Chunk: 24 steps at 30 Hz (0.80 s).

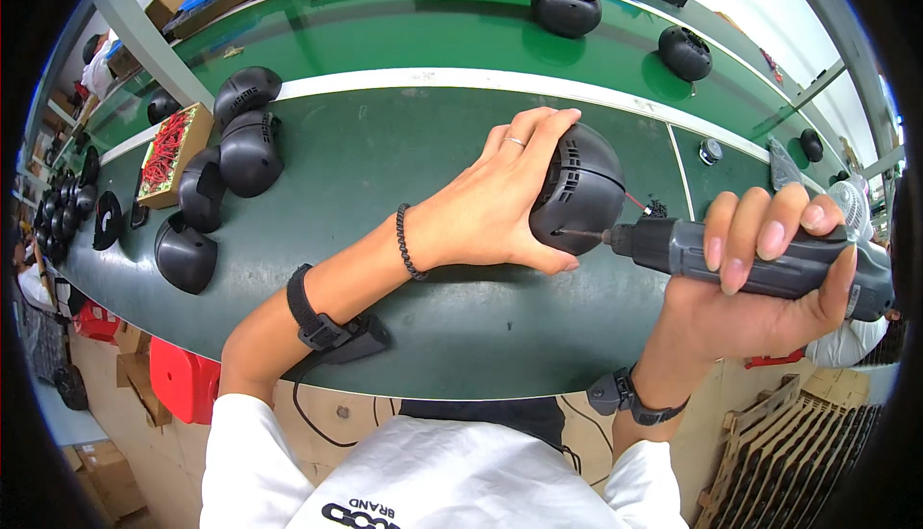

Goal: Assembling internal electrical components into a black plastic housing using an electric screwdriver.

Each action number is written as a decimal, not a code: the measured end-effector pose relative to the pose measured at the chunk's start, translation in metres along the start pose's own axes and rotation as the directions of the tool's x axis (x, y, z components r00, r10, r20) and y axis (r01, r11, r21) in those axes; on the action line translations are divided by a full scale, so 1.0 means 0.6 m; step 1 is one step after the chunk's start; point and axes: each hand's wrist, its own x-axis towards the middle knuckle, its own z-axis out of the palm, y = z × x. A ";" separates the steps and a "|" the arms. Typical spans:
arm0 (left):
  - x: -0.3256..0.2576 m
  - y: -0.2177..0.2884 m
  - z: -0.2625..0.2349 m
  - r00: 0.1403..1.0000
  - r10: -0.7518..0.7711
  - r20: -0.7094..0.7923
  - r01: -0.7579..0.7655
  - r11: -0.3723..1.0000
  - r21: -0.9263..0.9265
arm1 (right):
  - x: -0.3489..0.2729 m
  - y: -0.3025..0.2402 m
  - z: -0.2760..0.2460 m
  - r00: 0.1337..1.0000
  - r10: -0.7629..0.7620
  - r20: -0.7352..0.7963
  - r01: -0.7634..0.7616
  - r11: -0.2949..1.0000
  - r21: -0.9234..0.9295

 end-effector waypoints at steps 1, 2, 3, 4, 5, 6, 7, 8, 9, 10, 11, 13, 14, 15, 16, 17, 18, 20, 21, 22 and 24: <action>0.000 0.000 0.000 1.000 0.005 -0.004 -0.005 1.000 0.005 | 0.000 0.001 0.000 1.000 0.008 0.004 -0.008 1.000 -0.005; 0.001 0.000 0.000 1.000 0.009 -0.008 -0.009 1.000 0.011 | 0.001 0.002 0.000 1.000 0.010 0.003 -0.010 1.000 -0.005; 0.001 0.000 0.000 1.000 0.008 -0.007 -0.008 1.000 0.010 | 0.000 0.004 0.001 1.000 0.005 0.011 -0.005 1.000 -0.004; 0.001 0.001 0.000 1.000 0.004 -0.006 -0.004 1.000 0.003 | 0.000 0.006 0.001 1.000 0.000 0.018 0.000 1.000 -0.004; 0.001 0.002 -0.001 1.000 0.000 -0.005 0.000 1.000 -0.004 | 0.000 0.007 0.000 1.000 0.002 0.017 -0.002 1.000 -0.004; 0.001 0.001 0.000 1.000 -0.002 -0.005 0.002 1.000 -0.005 | 0.000 0.008 -0.001 1.000 0.012 0.029 -0.012 1.000 -0.003; 0.001 0.001 0.001 1.000 0.001 -0.006 -0.001 1.000 0.001 | 0.000 0.009 -0.002 0.999 0.022 0.040 -0.022 1.000 -0.003; 0.000 0.001 0.001 1.000 0.004 -0.008 -0.004 1.000 0.007 | -0.001 0.011 -0.001 0.999 0.025 0.040 -0.024 1.000 -0.003; 0.001 0.002 0.001 1.000 0.004 -0.007 -0.004 1.000 0.005 | -0.002 0.013 0.000 0.999 0.025 0.031 -0.025 1.000 -0.015; 0.001 0.003 0.002 1.000 0.004 -0.008 -0.004 1.000 0.002 | -0.003 0.014 0.001 0.999 0.027 0.022 -0.026 0.999 -0.027; 0.001 0.004 0.002 1.000 0.004 -0.010 -0.004 1.000 -0.001 | -0.004 0.016 -0.001 0.999 0.028 0.021 -0.027 0.999 -0.029; 0.001 0.003 0.002 1.000 0.002 -0.013 -0.002 1.000 0.000 | -0.007 0.026 -0.004 0.997 0.056 0.048 -0.056 0.998 -0.004; 0.000 0.002 0.002 1.000 0.002 -0.017 -0.002 1.000 0.001 | -0.009 0.031 -0.004 0.997 0.060 0.047 -0.060 0.998 -0.004; 0.001 0.002 0.002 1.000 -0.001 -0.016 0.001 1.000 -0.005 | -0.012 0.034 -0.003 0.996 0.068 0.050 -0.068 0.998 0.016; 0.001 0.003 0.002 1.000 0.007 -0.023 -0.007 1.000 -0.004 | -0.014 0.037 -0.004 0.996 0.076 0.053 -0.078 0.996 0.035; 0.002 0.003 0.001 0.999 0.014 -0.030 -0.014 1.000 -0.003 | -0.013 0.039 -0.007 0.995 0.081 0.051 -0.083 0.996 0.032; 0.002 0.003 0.001 1.000 0.007 -0.029 -0.008 1.000 -0.009 | -0.011 0.043 -0.012 0.994 0.083 0.076 -0.088 0.994 0.061; 0.001 0.002 0.000 0.999 0.004 -0.037 -0.004 1.000 0.007 | -0.014 0.047 -0.021 0.991 0.093 0.098 -0.101 0.991 0.089; 0.002 0.002 0.000 0.999 0.001 -0.035 0.000 1.000 0.004 | -0.016 0.047 -0.022 0.989 0.103 0.109 -0.114 0.989 0.096; 0.002 0.002 0.000 0.999 0.010 -0.037 -0.010 1.000 -0.003 | -0.019 0.048 -0.023 0.986 0.114 0.121 -0.126 0.987 0.103; 0.002 0.000 0.001 0.999 0.019 -0.039 -0.019 1.000 -0.013 | -0.024 0.049 -0.018 0.987 0.107 0.122 -0.118 0.989 0.089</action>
